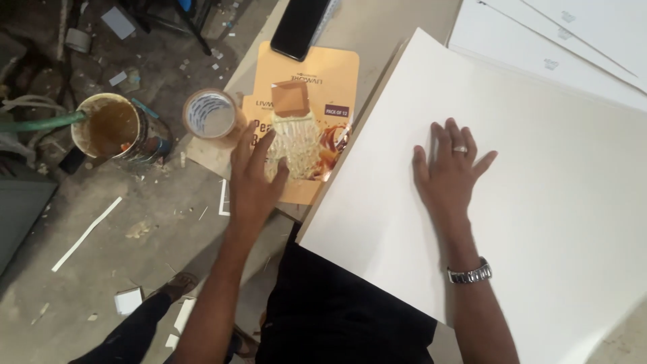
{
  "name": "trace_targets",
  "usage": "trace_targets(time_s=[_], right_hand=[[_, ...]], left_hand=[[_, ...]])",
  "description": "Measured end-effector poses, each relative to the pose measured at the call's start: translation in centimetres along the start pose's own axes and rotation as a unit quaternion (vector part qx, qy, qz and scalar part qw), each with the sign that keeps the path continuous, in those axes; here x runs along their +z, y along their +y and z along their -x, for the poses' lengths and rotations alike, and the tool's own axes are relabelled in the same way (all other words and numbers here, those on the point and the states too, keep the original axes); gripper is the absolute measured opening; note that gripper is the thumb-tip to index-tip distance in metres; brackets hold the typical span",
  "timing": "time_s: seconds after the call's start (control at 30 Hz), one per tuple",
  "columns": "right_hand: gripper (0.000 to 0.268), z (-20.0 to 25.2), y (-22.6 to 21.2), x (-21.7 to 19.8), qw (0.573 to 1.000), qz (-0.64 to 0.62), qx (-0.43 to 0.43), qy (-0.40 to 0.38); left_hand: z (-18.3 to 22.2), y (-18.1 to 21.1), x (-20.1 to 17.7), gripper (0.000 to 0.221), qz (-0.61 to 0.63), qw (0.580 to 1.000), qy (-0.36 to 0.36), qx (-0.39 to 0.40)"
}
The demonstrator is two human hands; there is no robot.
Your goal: The recorder flips through and organizes large white sheets of paper on a cluttered workspace.
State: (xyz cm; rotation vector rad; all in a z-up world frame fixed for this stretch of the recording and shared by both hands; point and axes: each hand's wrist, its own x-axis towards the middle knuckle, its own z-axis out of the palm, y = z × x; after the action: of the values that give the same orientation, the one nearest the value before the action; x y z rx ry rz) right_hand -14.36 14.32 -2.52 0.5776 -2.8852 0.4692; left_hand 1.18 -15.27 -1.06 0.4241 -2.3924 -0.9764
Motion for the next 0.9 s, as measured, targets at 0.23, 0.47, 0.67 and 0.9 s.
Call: trace_targets(time_s=[0.23, 0.47, 0.67, 0.9], right_hand=[[0.052, -0.2, -0.7, -0.9, 1.0, 0.014, -0.001, 0.002], [0.053, 0.1, 0.0, -0.5, 1.0, -0.011, 0.006, 0.019], [0.053, 0.3, 0.1, -0.7, 0.998, -0.039, 0.013, 0.039], [0.058, -0.1, 0.5, -1.8, 0.999, -0.011, 0.015, 0.036]], left_hand=[[-1.6, -2.6, 0.9, 0.046, -0.19, 0.98, -0.058, 0.028], [-1.8, -3.0, 2.0, 0.047, -0.262, 0.963, -0.03, 0.057], [-1.9, -2.7, 2.1, 0.043, -0.269, 0.961, -0.049, 0.051], [-0.7, -4.5, 1.4, 0.023, -0.022, 0.999, -0.031, -0.01]])
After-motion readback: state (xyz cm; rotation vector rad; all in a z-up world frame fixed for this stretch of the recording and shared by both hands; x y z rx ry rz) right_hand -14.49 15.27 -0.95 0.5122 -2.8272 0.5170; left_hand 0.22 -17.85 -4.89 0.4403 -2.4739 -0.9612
